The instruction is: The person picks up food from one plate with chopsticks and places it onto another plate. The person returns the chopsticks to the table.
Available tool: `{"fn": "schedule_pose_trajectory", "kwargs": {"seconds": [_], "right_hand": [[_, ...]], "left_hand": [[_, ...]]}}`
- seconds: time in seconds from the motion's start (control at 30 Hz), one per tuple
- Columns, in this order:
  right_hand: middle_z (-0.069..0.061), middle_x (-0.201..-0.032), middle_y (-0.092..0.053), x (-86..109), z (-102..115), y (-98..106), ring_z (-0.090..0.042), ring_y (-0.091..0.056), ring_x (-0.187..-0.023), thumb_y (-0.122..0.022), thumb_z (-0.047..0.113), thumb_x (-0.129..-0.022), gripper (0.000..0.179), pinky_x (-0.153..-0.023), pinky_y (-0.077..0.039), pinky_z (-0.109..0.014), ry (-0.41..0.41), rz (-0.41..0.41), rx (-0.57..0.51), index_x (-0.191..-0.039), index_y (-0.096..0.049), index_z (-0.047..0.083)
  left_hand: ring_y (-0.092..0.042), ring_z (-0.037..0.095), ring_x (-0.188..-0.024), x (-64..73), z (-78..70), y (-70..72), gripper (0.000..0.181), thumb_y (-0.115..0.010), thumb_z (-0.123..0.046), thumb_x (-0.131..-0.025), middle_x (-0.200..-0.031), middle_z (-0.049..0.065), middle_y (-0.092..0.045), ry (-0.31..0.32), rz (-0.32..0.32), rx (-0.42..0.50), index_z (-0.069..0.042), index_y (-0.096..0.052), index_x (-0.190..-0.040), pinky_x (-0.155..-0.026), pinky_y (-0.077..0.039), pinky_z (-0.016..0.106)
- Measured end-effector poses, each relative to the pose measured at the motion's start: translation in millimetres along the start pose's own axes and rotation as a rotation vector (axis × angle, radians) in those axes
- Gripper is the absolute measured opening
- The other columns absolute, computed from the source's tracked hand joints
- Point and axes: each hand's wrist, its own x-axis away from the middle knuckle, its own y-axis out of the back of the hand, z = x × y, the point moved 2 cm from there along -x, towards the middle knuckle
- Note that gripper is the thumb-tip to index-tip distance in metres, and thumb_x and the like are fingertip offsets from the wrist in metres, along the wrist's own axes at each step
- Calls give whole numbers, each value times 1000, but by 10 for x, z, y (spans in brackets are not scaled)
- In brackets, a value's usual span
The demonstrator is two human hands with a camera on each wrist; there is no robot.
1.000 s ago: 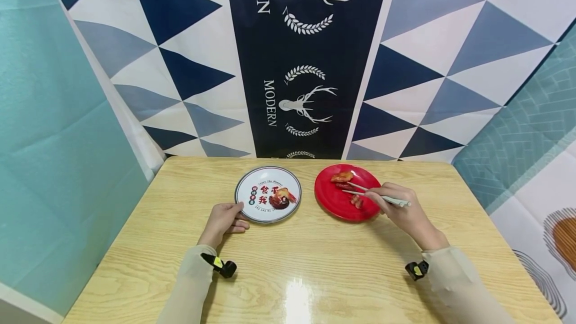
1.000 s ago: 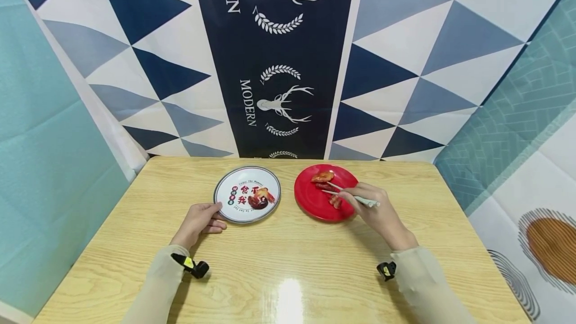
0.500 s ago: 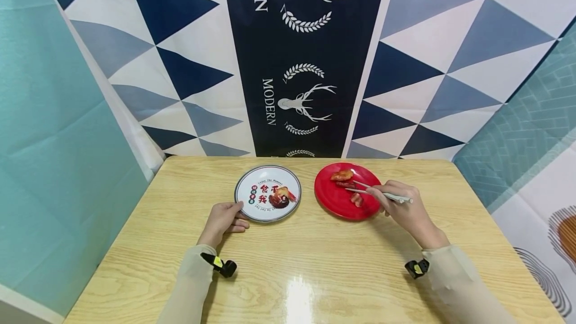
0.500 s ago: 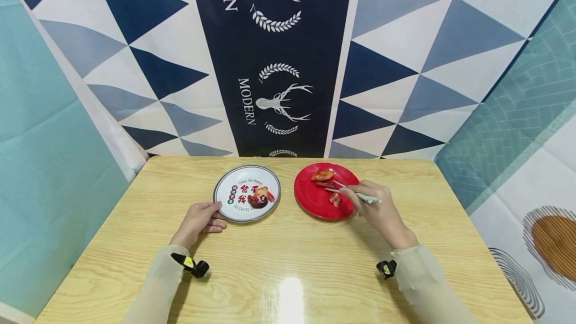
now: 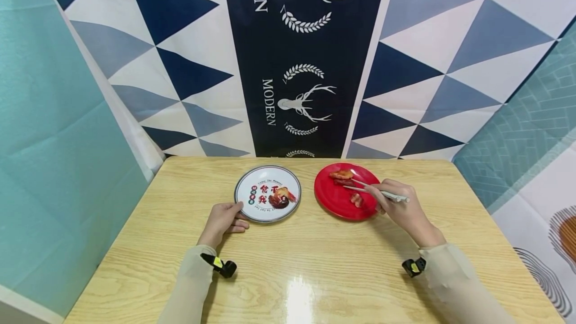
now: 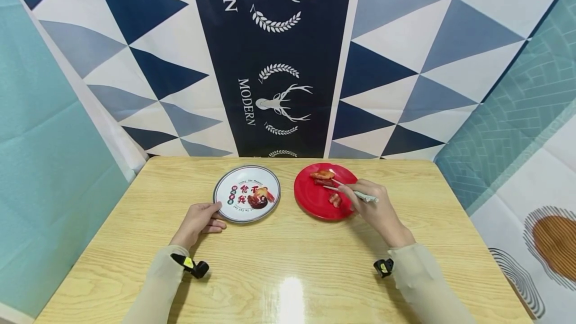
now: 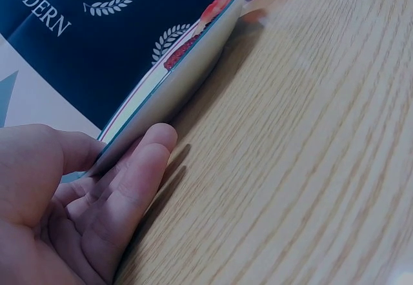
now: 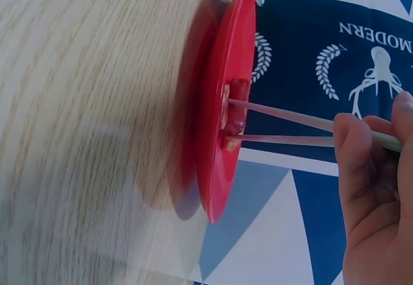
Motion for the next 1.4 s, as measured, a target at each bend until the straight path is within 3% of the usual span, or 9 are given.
{"fn": "schedule_pose_trajectory", "kwargs": {"seconds": [0.3, 0.87, 1.4], "right_hand": [[13, -56, -49, 1, 9, 20, 3, -44, -49, -84, -2, -79, 37, -42, -37, -9, -25, -35, 35, -58, -60, 17], [12, -57, -51, 52, 68, 103, 6, -44, -46, -82, -5, -79, 40, -40, -37, -9, -14, -72, -15, -60, -60, 22], [12, -55, -54, 77, 54, 144, 6, -44, -45, -80, -8, -81, 35, -37, -35, -10, -25, -111, -40, -61, -64, 16]], "left_hand": [[-73, 15, -61, 0, -5, 6, 37, -57, -29, -106, -81, 10, -72, 10, -1, 2, 5, -68, -119, -61, -67, 29], [-73, 15, -61, 19, -23, 16, 38, -56, -29, -107, -80, 10, -71, 11, 19, 13, 6, -67, -117, -62, -67, 29], [-73, 15, -61, 22, -14, 13, 37, -56, -29, -107, -80, 11, -72, 6, 18, 11, 5, -68, -113, -62, -67, 29]]}}
